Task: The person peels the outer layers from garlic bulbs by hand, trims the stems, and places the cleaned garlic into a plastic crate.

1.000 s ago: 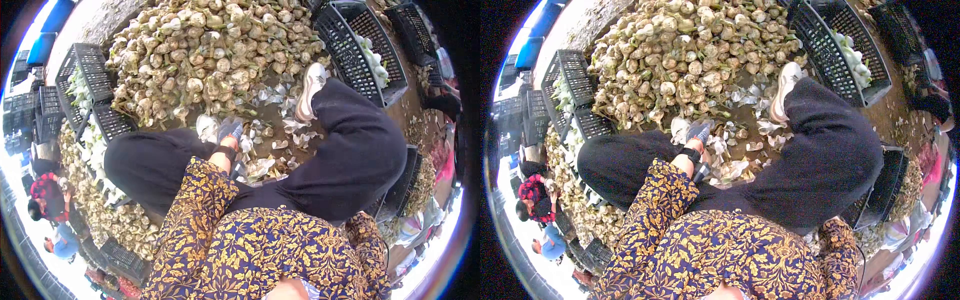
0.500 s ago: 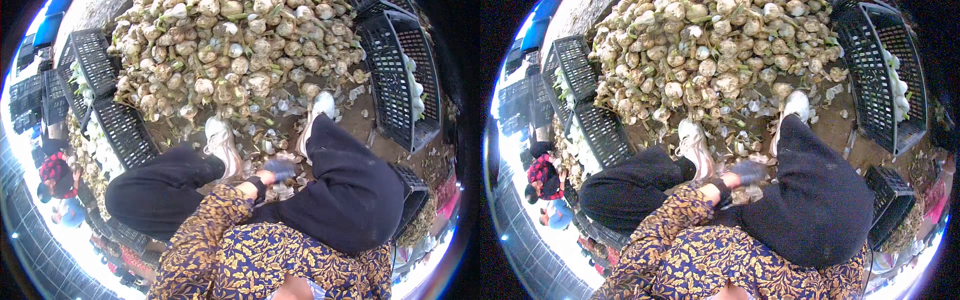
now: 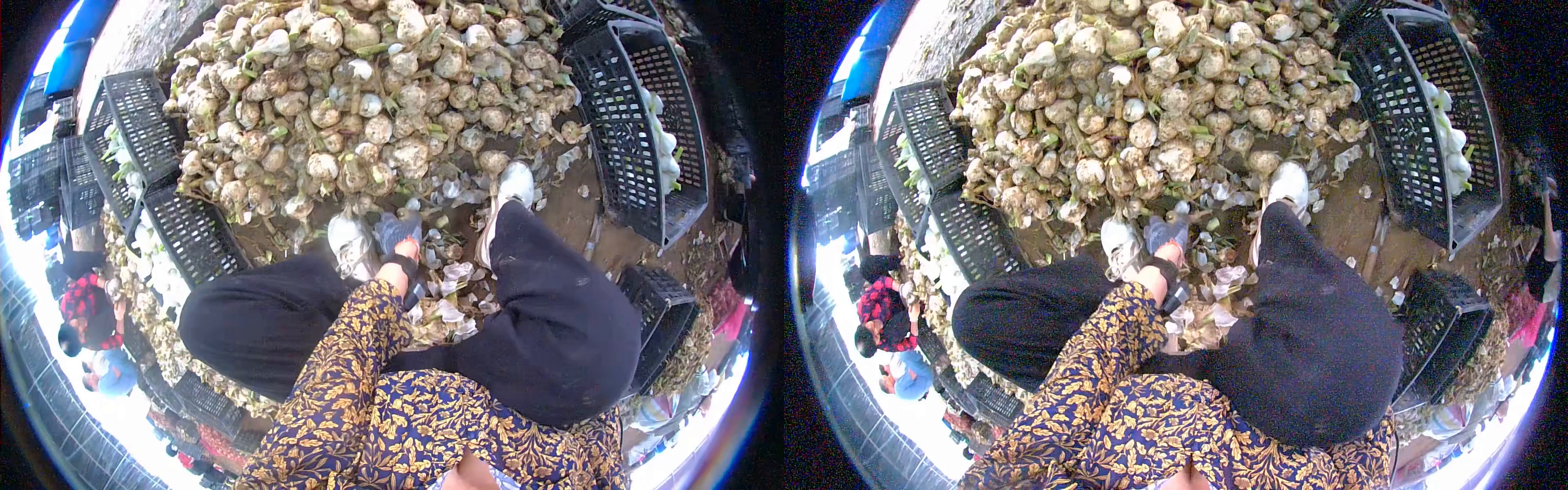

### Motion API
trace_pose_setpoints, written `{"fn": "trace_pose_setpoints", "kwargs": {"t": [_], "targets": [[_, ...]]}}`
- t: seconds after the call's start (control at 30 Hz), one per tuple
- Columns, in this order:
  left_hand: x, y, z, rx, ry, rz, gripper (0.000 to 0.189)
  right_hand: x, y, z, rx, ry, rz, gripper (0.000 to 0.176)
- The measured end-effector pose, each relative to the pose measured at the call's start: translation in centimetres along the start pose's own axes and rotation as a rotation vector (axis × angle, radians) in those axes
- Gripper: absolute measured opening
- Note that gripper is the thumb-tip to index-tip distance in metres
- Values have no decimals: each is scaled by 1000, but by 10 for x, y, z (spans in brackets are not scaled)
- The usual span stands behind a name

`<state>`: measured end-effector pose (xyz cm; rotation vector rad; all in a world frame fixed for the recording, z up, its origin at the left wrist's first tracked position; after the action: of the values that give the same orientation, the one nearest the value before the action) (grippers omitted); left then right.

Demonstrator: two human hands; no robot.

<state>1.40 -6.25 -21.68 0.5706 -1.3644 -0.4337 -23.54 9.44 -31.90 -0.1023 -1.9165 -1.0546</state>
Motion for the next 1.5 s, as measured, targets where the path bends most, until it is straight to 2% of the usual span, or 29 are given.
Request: {"fn": "trace_pose_setpoints", "kwargs": {"t": [0.03, 0.1, 0.13, 0.23, 0.27, 0.33, 0.37, 0.43, 0.5, 0.57, 0.63, 0.67, 0.7, 0.77, 0.83, 0.9, 0.93, 0.97, 1.03, 1.07, 1.1, 1.17, 1.2, 1.23, 1.3, 1.33, 1.5], "targets": [[-6, 2, 1, -71, -55, -25, 60, 2, 5, 5, -2, 0, -3, 33], [-8, 2, 6, -180, -211, 57, 54, 9, 14, 16, -17, -15, 8, 33], [-15, -3, 9, -188, -274, -61, 67, 16, 18, 23, -28, -27, 23, 33], [10, 15, 21, -125, -129, -225, 57, 44, 37, 46, -55, -93, 90, 34], [16, 15, 24, -130, -120, -207, 57, 53, 58, 61, -66, -143, 142, 34], [31, 18, 40, -273, 268, -154, 49, 87, 79, 81, -100, -305, 224, 35], [47, 17, 53, -365, 280, -163, 50, 108, 95, 87, -106, -420, 268, 35], [84, 25, 75, -373, 348, -208, 39, 164, 123, 82, -22, -672, 367, 35], [172, 67, 104, -475, 663, -172, 35, 335, 203, -73, 400, -638, 636, 25], [217, 82, 114, -692, 723, -80, 32, 379, 221, -126, 416, -820, 477, 26], [246, 85, 112, -975, 551, 459, 34, 409, 251, -182, 373, -680, 387, 29], [231, 76, 113, -879, 740, -81, 39, 419, 264, -211, 451, -574, 392, 32], [249, 91, 109, -777, 905, -128, 39, 424, 285, -245, 767, -181, 565, 34], [238, 87, 106, -1171, 221, 702, 39, 406, 274, -267, 346, -641, 113, 33], [237, 95, 97, -1106, 202, 691, 39, 395, 269, -293, 457, -527, 191, 34], [227, 92, 93, -1112, 317, 625, 39, 364, 243, -295, 831, -405, 509, 37], [232, 83, 80, -1068, 1111, 275, 35, 349, 227, -289, 609, -792, 382, 39], [237, 82, 71, -1048, 1106, 268, 35, 339, 228, -295, 600, -797, 362, 39], [263, 92, 75, -1098, 842, 185, 33, 322, 213, -284, 237, -1004, 246, 40], [273, 110, 72, -1091, 722, 423, 31, 320, 208, -285, 551, -643, 460, 41], [273, 112, 73, -1079, 713, 417, 31, 314, 206, -288, 547, -651, 446, 41], [269, 111, 78, -1080, 912, 223, 30, 300, 197, -280, 377, -885, 343, 40], [272, 112, 79, -1057, 924, 279, 29, 303, 203, -286, 647, -725, 459, 40], [271, 112, 80, -1053, 913, 271, 29, 298, 198, -277, 639, -736, 453, 40], [266, 113, 85, -1082, 867, 227, 29, 284, 186, -266, 568, -941, 256, 39], [267, 114, 88, -1117, 826, 292, 28, 292, 190, -267, 659, -880, 317, 35], [256, 116, 98, -1145, 737, 281, 28, 289, 183, -254, 601, -949, 233, 29]]}}
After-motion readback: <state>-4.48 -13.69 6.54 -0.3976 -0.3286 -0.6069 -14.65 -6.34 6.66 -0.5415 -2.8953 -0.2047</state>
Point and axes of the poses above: each hand's wrist, its own y-axis away from the middle knuckle, its own x-axis out of the back of the hand, z = x × y, the point moved 7 cm from there along -y, towards the middle knuckle, and after that the axes turned 12 degrees about -y, right-handed, at the moved point
